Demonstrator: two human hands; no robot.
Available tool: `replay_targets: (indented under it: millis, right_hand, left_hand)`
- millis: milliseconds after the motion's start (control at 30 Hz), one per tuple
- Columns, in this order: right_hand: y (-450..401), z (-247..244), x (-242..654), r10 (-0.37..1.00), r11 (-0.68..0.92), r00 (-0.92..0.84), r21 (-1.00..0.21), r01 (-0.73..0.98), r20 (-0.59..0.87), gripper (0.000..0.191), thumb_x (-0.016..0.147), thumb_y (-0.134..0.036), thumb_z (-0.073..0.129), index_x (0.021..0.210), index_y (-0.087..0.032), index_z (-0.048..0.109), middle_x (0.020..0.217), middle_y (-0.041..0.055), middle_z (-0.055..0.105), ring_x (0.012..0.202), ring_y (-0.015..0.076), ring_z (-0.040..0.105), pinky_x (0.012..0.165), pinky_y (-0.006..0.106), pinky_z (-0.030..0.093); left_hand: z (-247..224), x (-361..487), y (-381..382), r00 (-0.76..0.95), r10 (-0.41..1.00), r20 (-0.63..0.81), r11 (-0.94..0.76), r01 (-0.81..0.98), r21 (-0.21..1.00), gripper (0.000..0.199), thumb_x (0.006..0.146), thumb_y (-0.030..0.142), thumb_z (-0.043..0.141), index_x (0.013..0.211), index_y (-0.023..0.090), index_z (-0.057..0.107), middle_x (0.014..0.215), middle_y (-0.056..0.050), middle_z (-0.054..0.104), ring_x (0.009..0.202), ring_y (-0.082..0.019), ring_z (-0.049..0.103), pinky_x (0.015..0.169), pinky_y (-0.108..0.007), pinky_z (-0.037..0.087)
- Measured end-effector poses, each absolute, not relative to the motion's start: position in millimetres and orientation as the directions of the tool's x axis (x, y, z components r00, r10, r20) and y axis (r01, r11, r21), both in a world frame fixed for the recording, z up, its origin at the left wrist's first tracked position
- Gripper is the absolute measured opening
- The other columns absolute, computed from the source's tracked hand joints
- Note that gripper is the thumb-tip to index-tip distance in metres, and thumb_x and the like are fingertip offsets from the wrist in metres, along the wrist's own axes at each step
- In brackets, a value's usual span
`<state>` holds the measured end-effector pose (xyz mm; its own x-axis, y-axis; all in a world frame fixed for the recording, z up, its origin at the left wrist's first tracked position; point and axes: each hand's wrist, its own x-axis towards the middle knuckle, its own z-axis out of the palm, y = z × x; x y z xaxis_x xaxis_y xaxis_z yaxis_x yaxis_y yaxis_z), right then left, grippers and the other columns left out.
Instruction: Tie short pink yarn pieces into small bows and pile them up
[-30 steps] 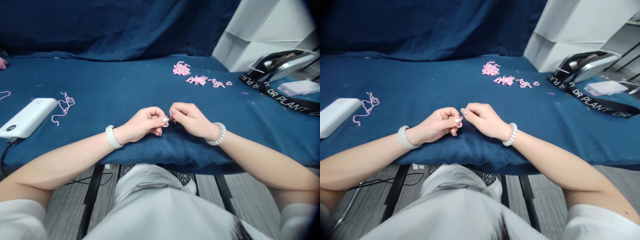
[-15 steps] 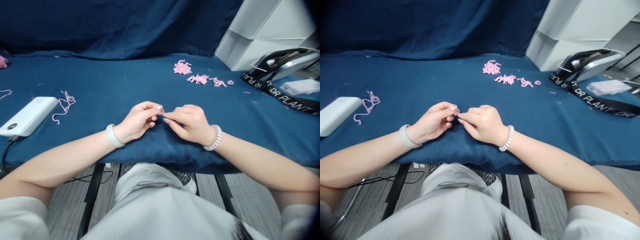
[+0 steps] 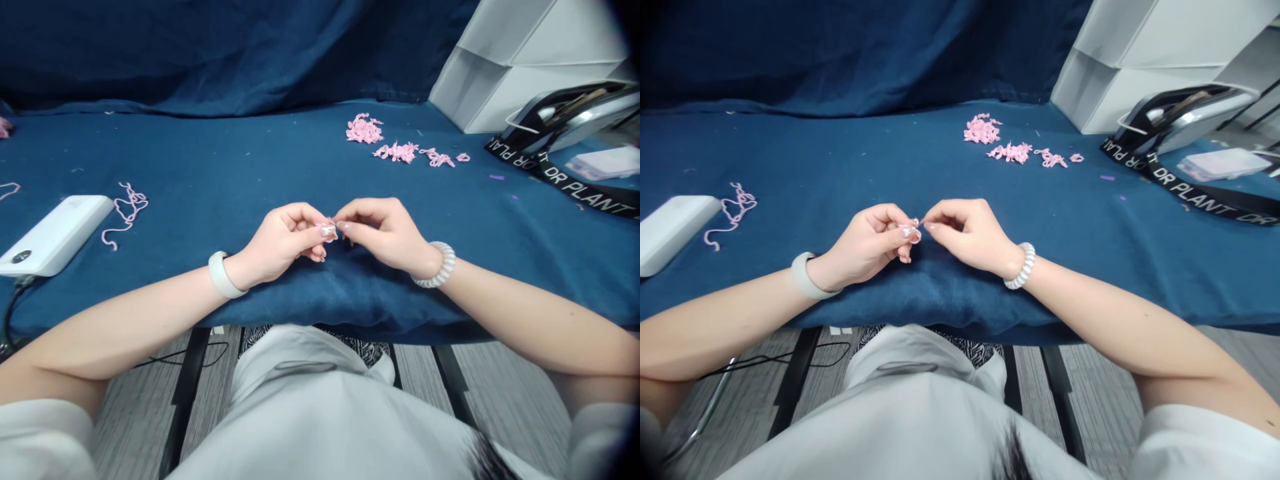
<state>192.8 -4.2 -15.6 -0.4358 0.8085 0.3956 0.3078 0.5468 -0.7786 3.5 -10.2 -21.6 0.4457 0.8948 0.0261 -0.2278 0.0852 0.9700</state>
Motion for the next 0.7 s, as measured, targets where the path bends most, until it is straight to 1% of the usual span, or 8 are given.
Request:
replay_targets:
  millis: [67,100,167,233,367,500,600,700]
  right_hand:
    - [-3.7,-11.6,193.4,0.849,0.414,-0.431,-0.893,0.179,0.307,0.017,0.085,-0.027,0.057,0.080,-0.011,0.062,0.068,0.0017,0.061,0.059,0.0089,0.054,0.057,0.022,0.044]
    - [-3.7,-10.9,192.9,0.848,0.360,-0.455,-0.925,0.122,0.270,0.018,0.086,-0.029,0.057,0.081,-0.012,0.060,0.069,0.0011,0.060,0.060,0.0084,0.054,0.058,0.021,0.045]
    - [-4.3,-11.9,191.1,0.821,0.293,-0.527,-0.954,0.059,0.219,0.021,0.088,-0.033,0.057,0.083,-0.013,0.055,0.072,0.0003,0.058,0.063,0.0076,0.054,0.060,0.020,0.046]
    - [-5.1,-15.2,189.4,0.783,0.266,-0.593,-0.963,0.048,0.187,0.024,0.091,-0.037,0.054,0.086,-0.014,0.050,0.074,-0.0004,0.057,0.064,0.0067,0.054,0.059,0.019,0.046]
    - [-5.5,-21.1,189.0,0.721,0.279,-0.670,-0.959,0.046,0.177,0.028,0.094,-0.042,0.047,0.088,-0.015,0.044,0.070,-0.0015,0.053,0.061,0.0062,0.051,0.058,0.018,0.044]
    - [-5.4,-20.4,189.8,0.691,0.312,-0.693,-0.949,0.033,0.203,0.032,0.094,-0.045,0.047,0.084,-0.015,0.043,0.064,-0.0022,0.051,0.057,0.0062,0.050,0.055,0.018,0.042]
    - [-6.0,-17.5,188.8,0.739,0.348,-0.634,-0.935,0.073,0.226,0.038,0.091,-0.050,0.049,0.080,-0.014,0.044,0.060,-0.0023,0.050,0.054,0.0061,0.048,0.053,0.018,0.040]
    - [-7.2,-15.5,188.1,0.813,0.391,-0.525,-0.904,0.173,0.251,0.039,0.089,-0.050,0.052,0.076,-0.013,0.048,0.058,-0.0013,0.052,0.052,0.0063,0.047,0.051,0.018,0.037]
  left_hand:
    - [-23.2,1.9,-9.1,0.475,0.878,0.063,0.034,-0.194,0.980,0.020,0.073,0.023,0.075,0.078,0.012,0.060,0.069,-0.001,0.066,0.053,-0.007,0.060,0.052,-0.018,0.054]
    - [-23.8,1.4,-8.5,0.492,0.867,0.073,0.025,-0.189,0.982,0.018,0.074,0.023,0.074,0.078,0.012,0.060,0.069,-0.001,0.066,0.053,-0.007,0.061,0.052,-0.018,0.053]
    - [-24.8,1.0,-7.4,0.530,0.844,0.076,0.027,-0.184,0.983,0.017,0.076,0.022,0.073,0.078,0.012,0.060,0.069,-0.001,0.066,0.054,-0.007,0.062,0.053,-0.017,0.053]
    - [-25.5,1.0,-7.1,0.567,0.821,0.069,0.045,-0.184,0.982,0.017,0.076,0.022,0.072,0.078,0.012,0.059,0.070,-0.001,0.067,0.055,-0.007,0.062,0.054,-0.017,0.053]
    - [-25.9,1.1,-8.3,0.614,0.788,0.043,0.088,-0.181,0.979,0.020,0.076,0.023,0.073,0.078,0.012,0.057,0.071,-0.002,0.069,0.053,-0.008,0.062,0.053,-0.018,0.054]
    - [-25.1,1.4,-9.6,0.602,0.798,0.009,0.110,-0.162,0.981,0.024,0.073,0.026,0.075,0.076,0.012,0.056,0.068,-0.003,0.068,0.053,-0.008,0.062,0.052,-0.018,0.053]
    - [-24.4,1.9,-9.8,0.584,0.812,0.009,0.118,-0.180,0.977,0.025,0.073,0.026,0.076,0.075,0.012,0.056,0.070,-0.002,0.068,0.054,-0.008,0.062,0.053,-0.017,0.052]
    - [-24.3,2.2,-9.0,0.546,0.838,-0.001,0.127,-0.193,0.973,0.026,0.072,0.027,0.076,0.075,0.012,0.056,0.072,-0.002,0.068,0.054,-0.008,0.061,0.053,-0.017,0.052]
